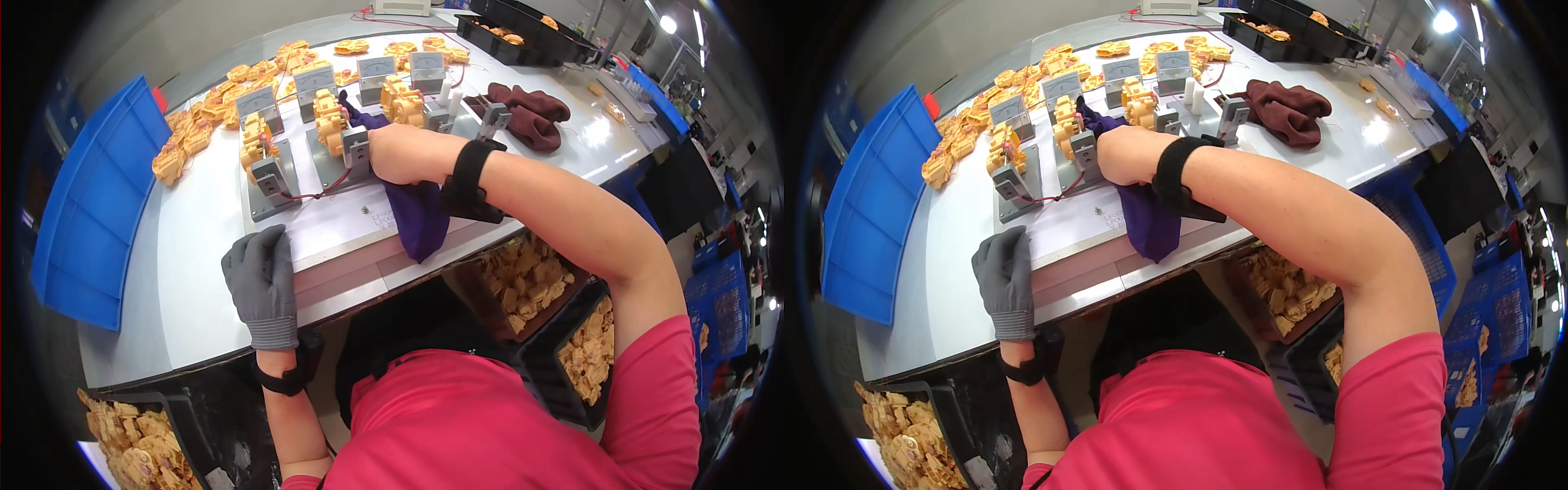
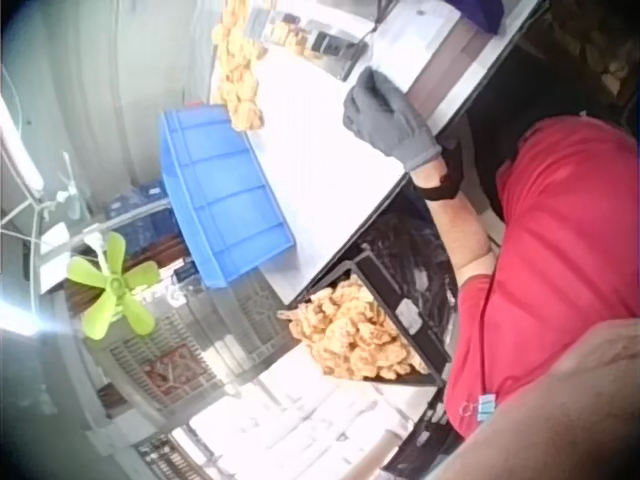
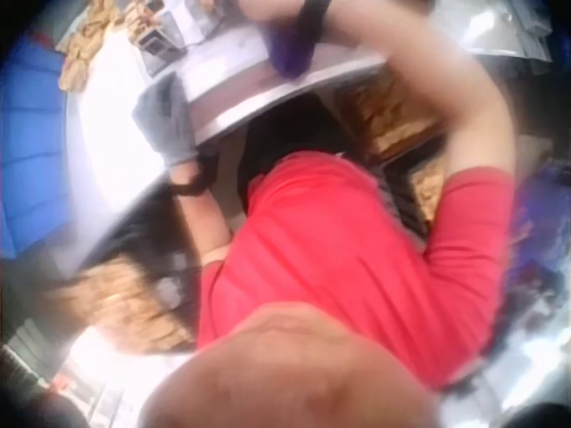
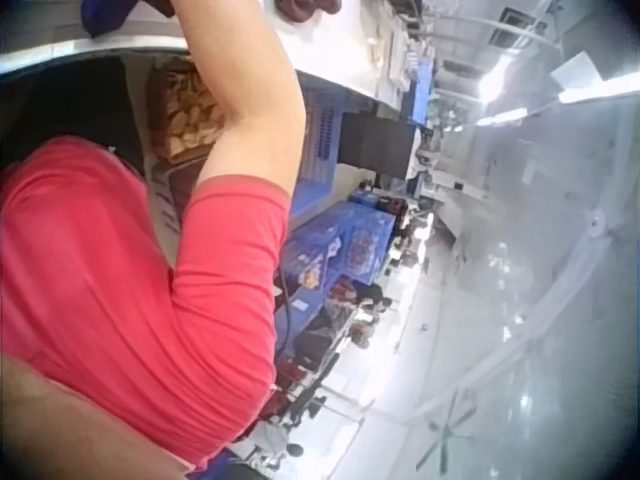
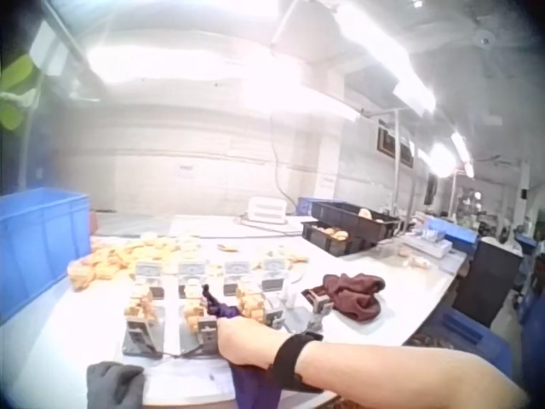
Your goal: The person assembles small electronic components on a white testing board in a factory setting. They pick up yellow plastic parts from a black bin, place them into metal fixtures, and connect red and black wires to the components. The person also wipes the board with a purple cloth and adjusts the camera on their wrist.
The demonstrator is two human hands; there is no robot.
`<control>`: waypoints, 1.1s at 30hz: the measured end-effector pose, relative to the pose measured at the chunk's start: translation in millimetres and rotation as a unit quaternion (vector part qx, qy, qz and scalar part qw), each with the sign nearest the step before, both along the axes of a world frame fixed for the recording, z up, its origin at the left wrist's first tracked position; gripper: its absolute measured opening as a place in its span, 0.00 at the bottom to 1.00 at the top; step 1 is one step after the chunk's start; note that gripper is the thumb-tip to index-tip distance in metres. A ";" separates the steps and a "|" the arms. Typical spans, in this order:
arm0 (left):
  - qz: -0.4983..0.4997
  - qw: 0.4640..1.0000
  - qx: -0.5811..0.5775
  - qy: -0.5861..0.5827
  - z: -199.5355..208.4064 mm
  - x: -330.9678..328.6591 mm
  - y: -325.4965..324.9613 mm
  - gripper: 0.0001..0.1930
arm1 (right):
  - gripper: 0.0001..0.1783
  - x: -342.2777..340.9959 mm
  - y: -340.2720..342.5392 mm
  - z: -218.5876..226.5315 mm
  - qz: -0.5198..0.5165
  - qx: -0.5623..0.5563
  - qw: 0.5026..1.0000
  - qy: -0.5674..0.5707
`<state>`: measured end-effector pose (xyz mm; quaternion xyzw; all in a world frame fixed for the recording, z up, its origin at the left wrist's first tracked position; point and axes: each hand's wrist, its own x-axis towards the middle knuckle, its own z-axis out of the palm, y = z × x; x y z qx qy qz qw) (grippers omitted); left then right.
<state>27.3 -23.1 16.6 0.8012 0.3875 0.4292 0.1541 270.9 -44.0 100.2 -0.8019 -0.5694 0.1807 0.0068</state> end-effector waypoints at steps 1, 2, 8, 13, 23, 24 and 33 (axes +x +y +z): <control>0.000 1.000 0.005 0.001 -1.0 -0.2 0.4 0.08 | 0.13 -2.8 0.1 4.2 -0.011 -0.038 0.999 -0.005; -0.001 1.000 0.010 0.002 -1.7 -0.1 0.9 0.08 | 0.16 -4.7 -1.5 8.7 -0.023 -0.075 0.997 -0.009; -0.006 1.000 0.007 0.004 -4.2 0.4 3.6 0.08 | 0.22 -10.6 -32.4 17.2 0.000 -0.112 0.993 -0.023; -0.010 1.000 0.002 0.008 -3.2 0.2 4.5 0.09 | 0.20 -11.1 -78.2 28.1 0.090 -0.128 0.987 -0.046; -0.007 0.999 0.035 -0.004 -5.4 -1.1 5.0 0.08 | 0.18 -6.0 -142.8 104.0 0.025 0.013 0.981 0.191; -0.009 1.000 0.029 -0.004 -5.7 -0.3 4.9 0.08 | 0.18 -0.9 -138.2 108.5 0.011 0.088 0.972 0.218; -0.013 0.999 0.032 0.007 -5.4 0.8 4.2 0.08 | 0.17 -25.6 -30.9 98.3 0.112 0.352 0.865 0.339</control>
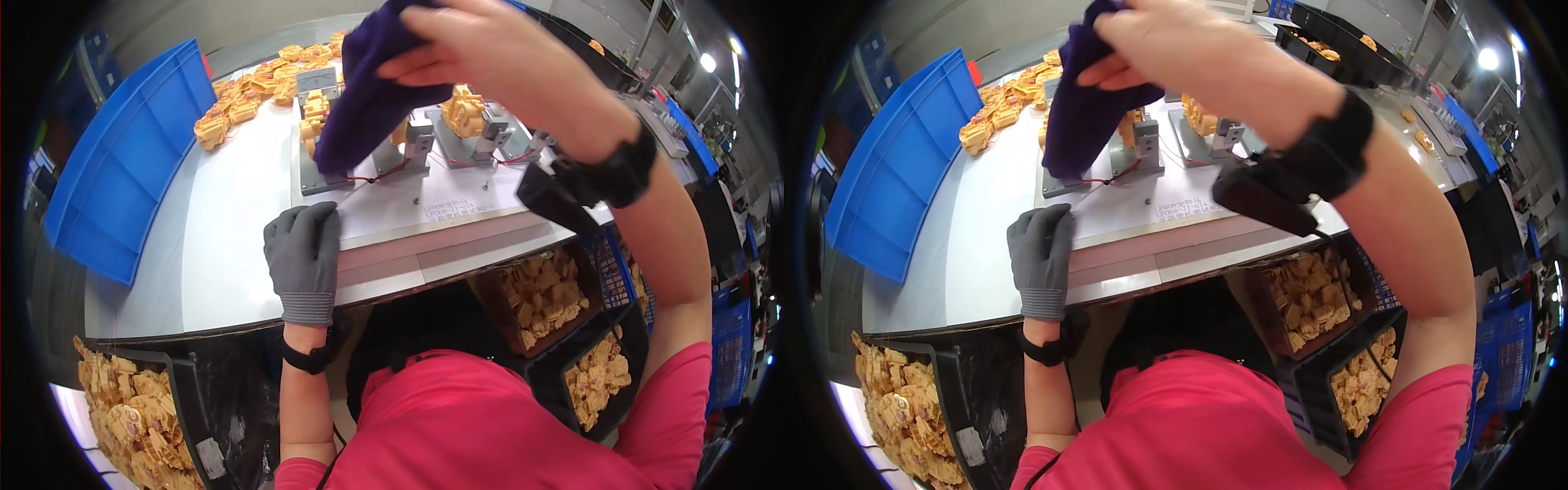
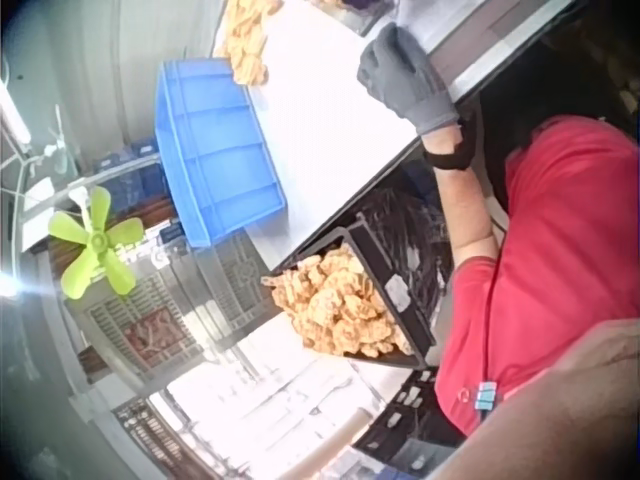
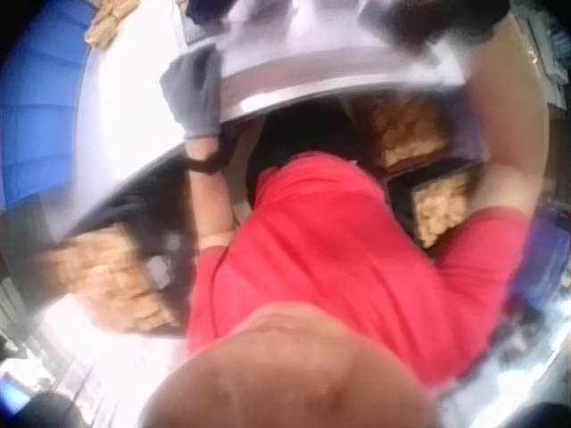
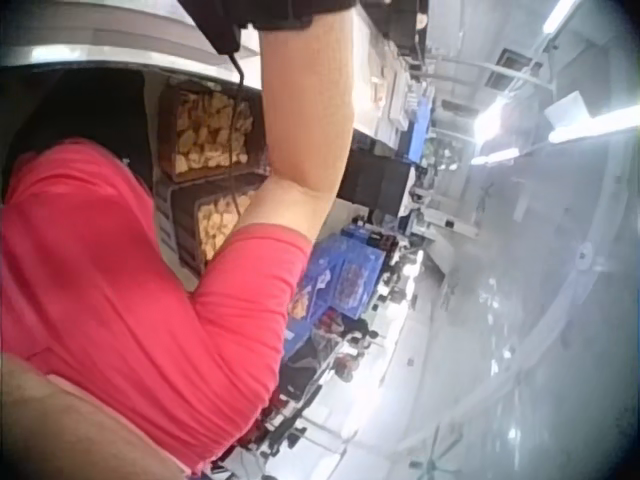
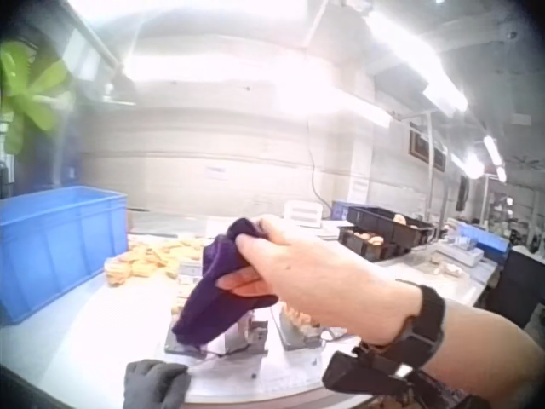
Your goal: The person assembles small electronic components on a white testing board in a factory setting. They pick up yellow plastic parts from a black bin, place them into metal fixtures, and connect red and black wires to the components. The person also wipes the board with a purple cloth and adjusts the camera on their wrist.
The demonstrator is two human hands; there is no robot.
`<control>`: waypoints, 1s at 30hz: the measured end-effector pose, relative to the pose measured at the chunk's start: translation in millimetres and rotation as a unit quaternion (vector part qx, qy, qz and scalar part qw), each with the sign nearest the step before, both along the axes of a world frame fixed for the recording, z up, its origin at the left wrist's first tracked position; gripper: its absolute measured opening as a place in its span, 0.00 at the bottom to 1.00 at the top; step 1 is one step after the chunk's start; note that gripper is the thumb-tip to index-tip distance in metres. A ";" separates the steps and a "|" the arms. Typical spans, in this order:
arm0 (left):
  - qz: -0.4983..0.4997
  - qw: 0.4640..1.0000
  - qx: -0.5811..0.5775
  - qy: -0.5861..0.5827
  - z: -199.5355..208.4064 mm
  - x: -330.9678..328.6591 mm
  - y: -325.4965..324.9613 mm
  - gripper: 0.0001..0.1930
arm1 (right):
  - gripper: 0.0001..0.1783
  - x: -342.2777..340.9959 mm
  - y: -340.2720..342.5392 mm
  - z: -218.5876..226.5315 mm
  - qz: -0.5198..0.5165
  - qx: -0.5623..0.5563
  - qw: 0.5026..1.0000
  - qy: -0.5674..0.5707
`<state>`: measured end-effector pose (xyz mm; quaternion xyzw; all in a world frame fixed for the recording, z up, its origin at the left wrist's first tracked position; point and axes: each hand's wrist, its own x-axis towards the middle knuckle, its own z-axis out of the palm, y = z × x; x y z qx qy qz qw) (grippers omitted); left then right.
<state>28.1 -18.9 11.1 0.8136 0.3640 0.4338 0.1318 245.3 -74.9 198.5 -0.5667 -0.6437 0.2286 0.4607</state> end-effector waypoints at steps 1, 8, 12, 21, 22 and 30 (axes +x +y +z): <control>0.001 1.000 0.000 -0.002 -1.1 -0.6 0.7 0.08 | 0.16 -10.0 19.1 -9.6 -0.048 -0.025 0.998 0.018; 0.022 1.000 -0.004 -0.018 0.2 -2.4 -1.2 0.07 | 0.15 -20.0 69.4 -37.3 -0.006 -0.072 0.765 -0.639; 0.025 0.999 -0.013 -0.016 1.0 -2.8 -1.2 0.07 | 0.13 -26.4 87.3 -35.7 0.046 -0.080 0.651 -0.753; 0.026 0.999 -0.016 -0.027 -0.6 -3.4 -1.2 0.08 | 0.14 -13.9 102.0 -26.9 -0.016 -0.049 0.784 -0.619; 0.029 0.999 -0.015 -0.025 -0.1 -3.4 -1.1 0.08 | 0.16 -15.0 97.5 -24.6 0.016 -0.081 0.763 -0.641; 0.016 0.999 -0.023 -0.024 1.9 1.3 -2.2 0.07 | 0.26 -13.6 116.4 -44.2 0.069 -0.249 0.663 -0.702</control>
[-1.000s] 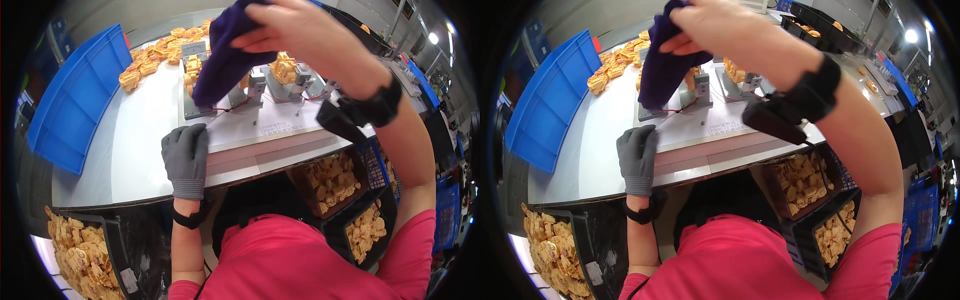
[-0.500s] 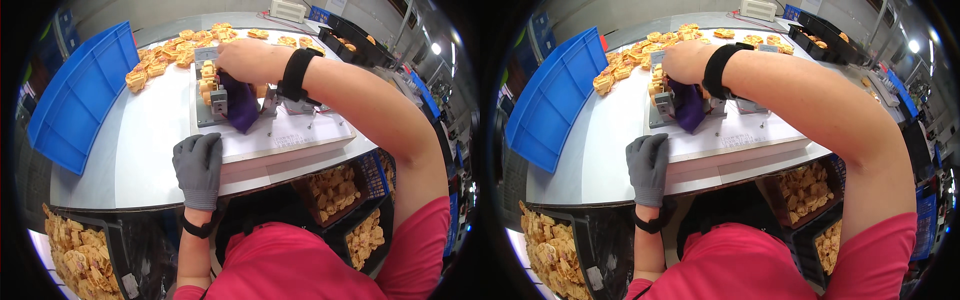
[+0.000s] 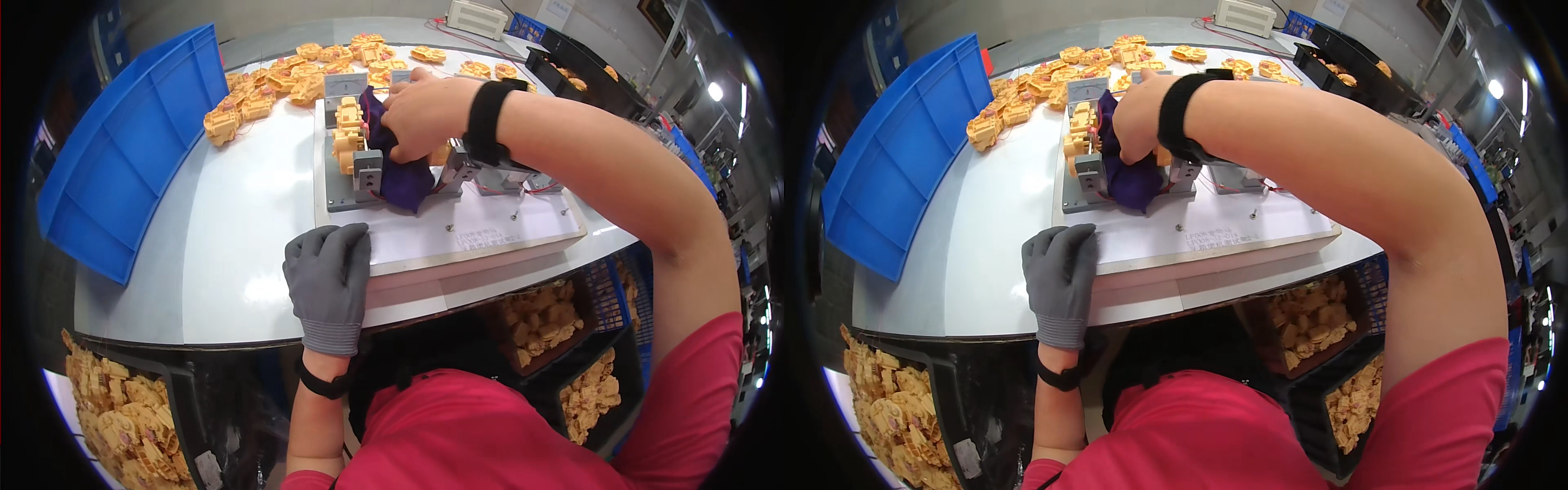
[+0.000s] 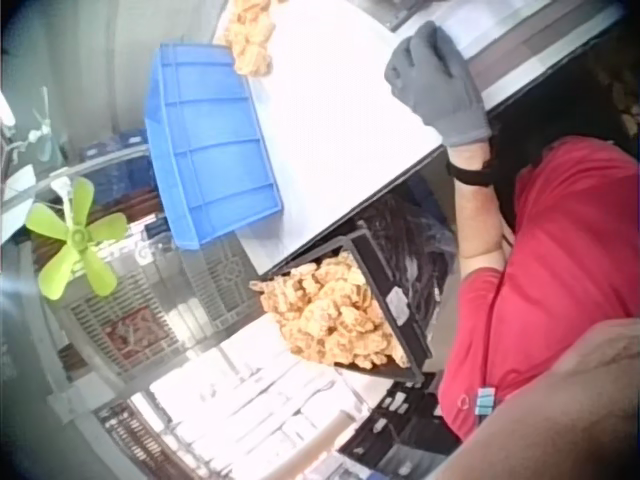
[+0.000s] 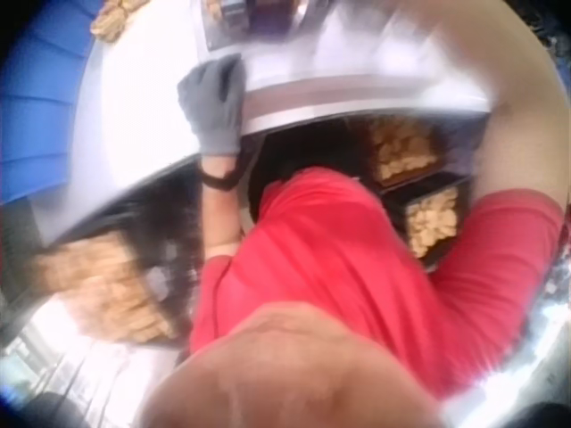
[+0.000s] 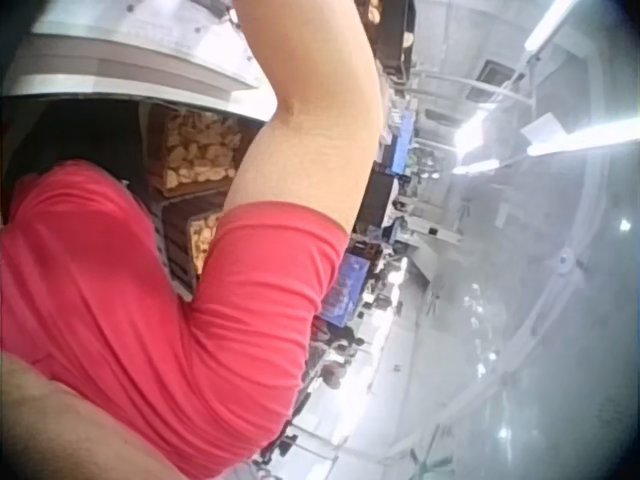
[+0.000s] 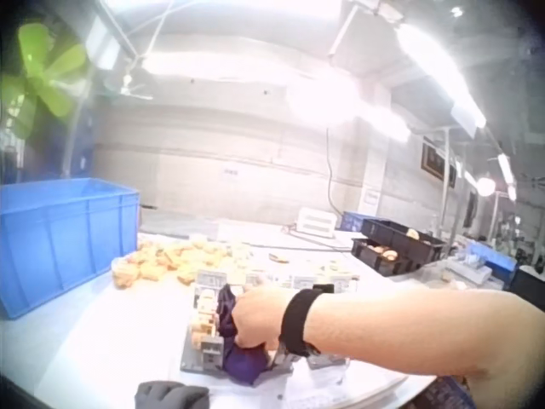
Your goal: The person assembles small electronic components on a white testing board in a factory setting. They pick up yellow plastic parts from a black bin, place them into metal fixtures, and connect red and black wires to the components. The person also wipes the board with a purple cloth and adjusts the camera on their wrist.
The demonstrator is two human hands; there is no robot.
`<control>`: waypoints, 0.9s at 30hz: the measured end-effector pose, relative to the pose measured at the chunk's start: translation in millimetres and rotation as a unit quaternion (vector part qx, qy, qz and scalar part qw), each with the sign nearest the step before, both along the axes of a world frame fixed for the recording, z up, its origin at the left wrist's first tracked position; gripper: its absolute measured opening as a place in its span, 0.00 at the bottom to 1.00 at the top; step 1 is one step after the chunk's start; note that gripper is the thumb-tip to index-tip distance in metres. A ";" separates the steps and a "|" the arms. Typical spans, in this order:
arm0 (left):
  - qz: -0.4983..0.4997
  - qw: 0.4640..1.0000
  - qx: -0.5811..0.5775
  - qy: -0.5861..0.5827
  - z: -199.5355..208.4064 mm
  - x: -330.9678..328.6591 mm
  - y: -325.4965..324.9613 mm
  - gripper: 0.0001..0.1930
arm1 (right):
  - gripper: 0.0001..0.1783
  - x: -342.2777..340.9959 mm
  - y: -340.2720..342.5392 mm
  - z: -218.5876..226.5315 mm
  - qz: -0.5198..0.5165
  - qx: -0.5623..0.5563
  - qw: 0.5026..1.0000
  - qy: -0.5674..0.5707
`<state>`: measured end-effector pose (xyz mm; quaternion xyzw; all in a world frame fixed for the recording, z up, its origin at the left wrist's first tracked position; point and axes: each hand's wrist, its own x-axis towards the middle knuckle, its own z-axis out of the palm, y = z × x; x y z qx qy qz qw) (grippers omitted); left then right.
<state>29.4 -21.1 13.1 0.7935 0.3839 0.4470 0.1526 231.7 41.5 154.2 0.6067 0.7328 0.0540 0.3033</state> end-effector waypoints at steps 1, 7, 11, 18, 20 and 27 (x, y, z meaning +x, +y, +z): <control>0.001 1.000 -0.002 0.003 -0.2 -2.4 0.2 0.08 | 0.26 -4.0 5.4 -1.6 -0.008 -0.026 1.000 0.003; -0.011 1.000 0.011 0.010 0.4 -2.4 1.0 0.08 | 0.15 -4.3 2.4 -3.9 0.100 -0.036 0.993 -0.059; -0.001 1.000 0.013 0.015 0.6 -5.3 1.5 0.08 | 0.14 9.9 9.5 -24.1 0.168 -0.023 0.985 -0.016; -0.011 0.999 0.031 0.012 -2.9 2.6 5.2 0.08 | 0.10 -21.7 -60.9 7.8 0.222 -0.037 0.974 0.019; 0.009 0.999 0.035 0.018 -0.9 -4.9 3.9 0.08 | 0.09 -27.5 -71.4 -0.2 0.278 -0.019 0.960 0.019; 0.008 0.999 0.027 0.016 -3.1 -3.9 3.7 0.08 | 0.10 -41.1 -175.2 -7.5 0.219 -0.112 0.902 0.354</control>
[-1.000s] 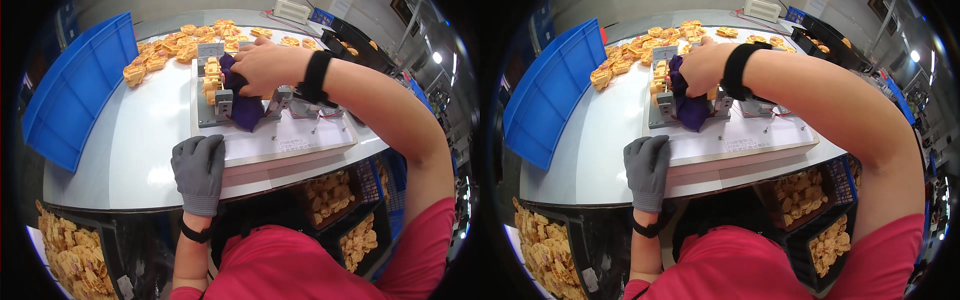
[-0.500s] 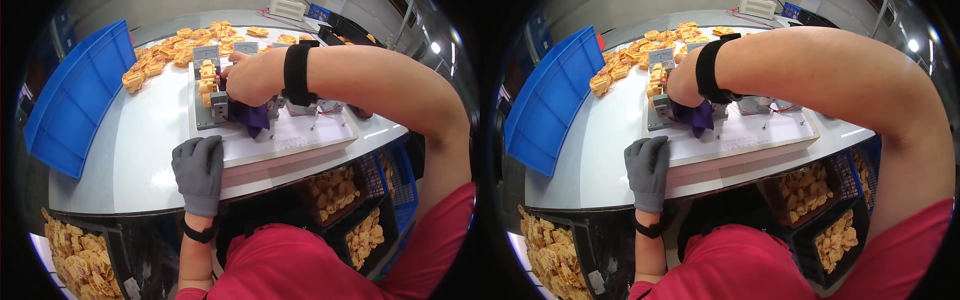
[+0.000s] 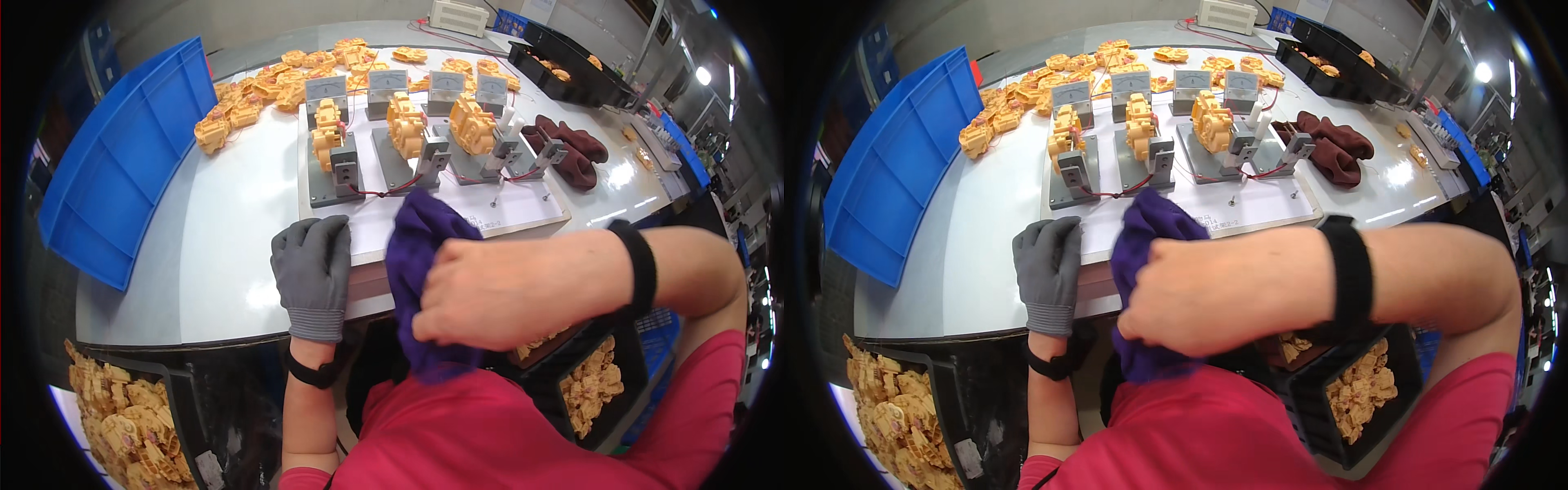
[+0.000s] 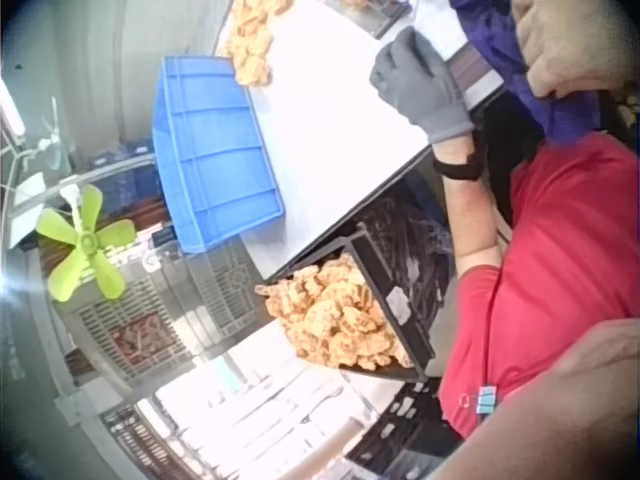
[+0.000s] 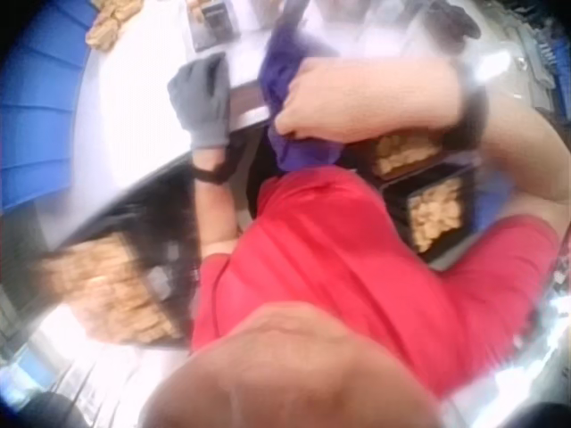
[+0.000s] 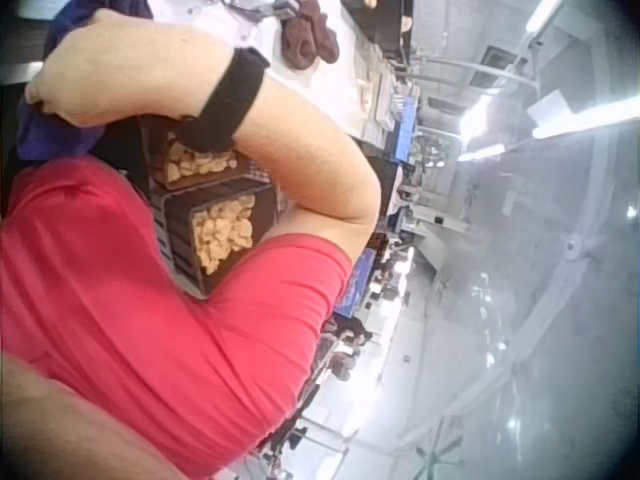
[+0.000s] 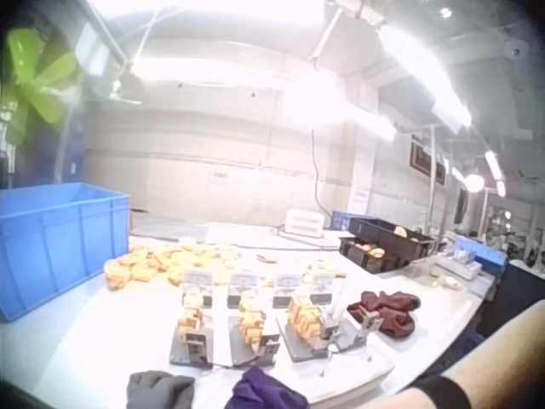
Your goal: The person assembles small electronic components on a white testing board in a factory setting. They pick up yellow plastic parts from a black bin, place them into metal fixtures, and connect red and black wires to the components. The person also wipes the board with a purple cloth and adjusts the camera on their wrist.
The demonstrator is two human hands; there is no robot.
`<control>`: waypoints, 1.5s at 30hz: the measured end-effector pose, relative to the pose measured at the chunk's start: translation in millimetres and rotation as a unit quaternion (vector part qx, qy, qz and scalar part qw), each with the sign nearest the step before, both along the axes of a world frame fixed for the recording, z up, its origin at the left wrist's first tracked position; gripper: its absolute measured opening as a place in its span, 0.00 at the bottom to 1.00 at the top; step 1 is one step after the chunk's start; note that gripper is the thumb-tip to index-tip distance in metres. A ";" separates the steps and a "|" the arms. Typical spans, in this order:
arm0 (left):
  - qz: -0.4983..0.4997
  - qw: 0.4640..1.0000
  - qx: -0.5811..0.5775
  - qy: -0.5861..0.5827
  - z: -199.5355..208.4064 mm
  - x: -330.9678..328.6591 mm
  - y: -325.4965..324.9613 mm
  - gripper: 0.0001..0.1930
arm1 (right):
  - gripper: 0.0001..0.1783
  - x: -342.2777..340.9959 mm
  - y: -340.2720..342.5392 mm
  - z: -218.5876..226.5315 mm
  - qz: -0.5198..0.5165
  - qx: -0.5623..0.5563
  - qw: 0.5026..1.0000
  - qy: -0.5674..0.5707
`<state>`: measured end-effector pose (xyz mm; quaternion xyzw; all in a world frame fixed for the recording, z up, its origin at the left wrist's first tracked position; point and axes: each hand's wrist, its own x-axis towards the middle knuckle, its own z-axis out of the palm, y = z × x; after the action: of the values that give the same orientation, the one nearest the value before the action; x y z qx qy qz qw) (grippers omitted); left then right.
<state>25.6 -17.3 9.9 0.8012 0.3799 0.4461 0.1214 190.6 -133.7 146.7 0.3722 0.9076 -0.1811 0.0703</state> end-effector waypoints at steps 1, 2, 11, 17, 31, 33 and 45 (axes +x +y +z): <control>-0.004 1.000 -0.001 0.000 0.4 2.0 0.1 0.08 | 0.11 7.8 -11.7 5.3 -0.040 -0.057 0.996 0.052; -0.004 1.000 -0.001 0.000 1.4 2.4 -0.5 0.08 | 0.12 11.5 -17.9 16.2 -0.092 -0.128 0.985 0.065; -0.007 1.000 0.001 0.006 2.4 -0.9 -0.6 0.08 | 0.17 84.8 -4.5 96.8 -0.413 0.184 0.864 0.221; -0.027 0.999 -0.028 0.028 4.6 0.9 -1.4 0.09 | 0.16 105.1 41.8 106.2 -0.413 0.297 0.804 0.308; -0.016 0.999 -0.046 0.016 7.8 2.4 -4.2 0.08 | 0.25 114.8 130.0 29.8 -0.276 0.077 0.928 -0.237; -0.015 0.998 -0.053 0.008 9.4 1.7 -5.6 0.08 | 0.27 117.1 143.0 33.8 -0.258 0.036 0.932 -0.251; -0.015 0.998 -0.054 -0.003 8.1 1.7 -5.5 0.08 | 0.24 135.4 171.9 17.1 -0.190 0.002 0.922 -0.336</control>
<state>27.3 -22.8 18.0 0.7977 0.3910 0.4257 0.1720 326.0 38.1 163.8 0.5764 0.7435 -0.0531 0.3349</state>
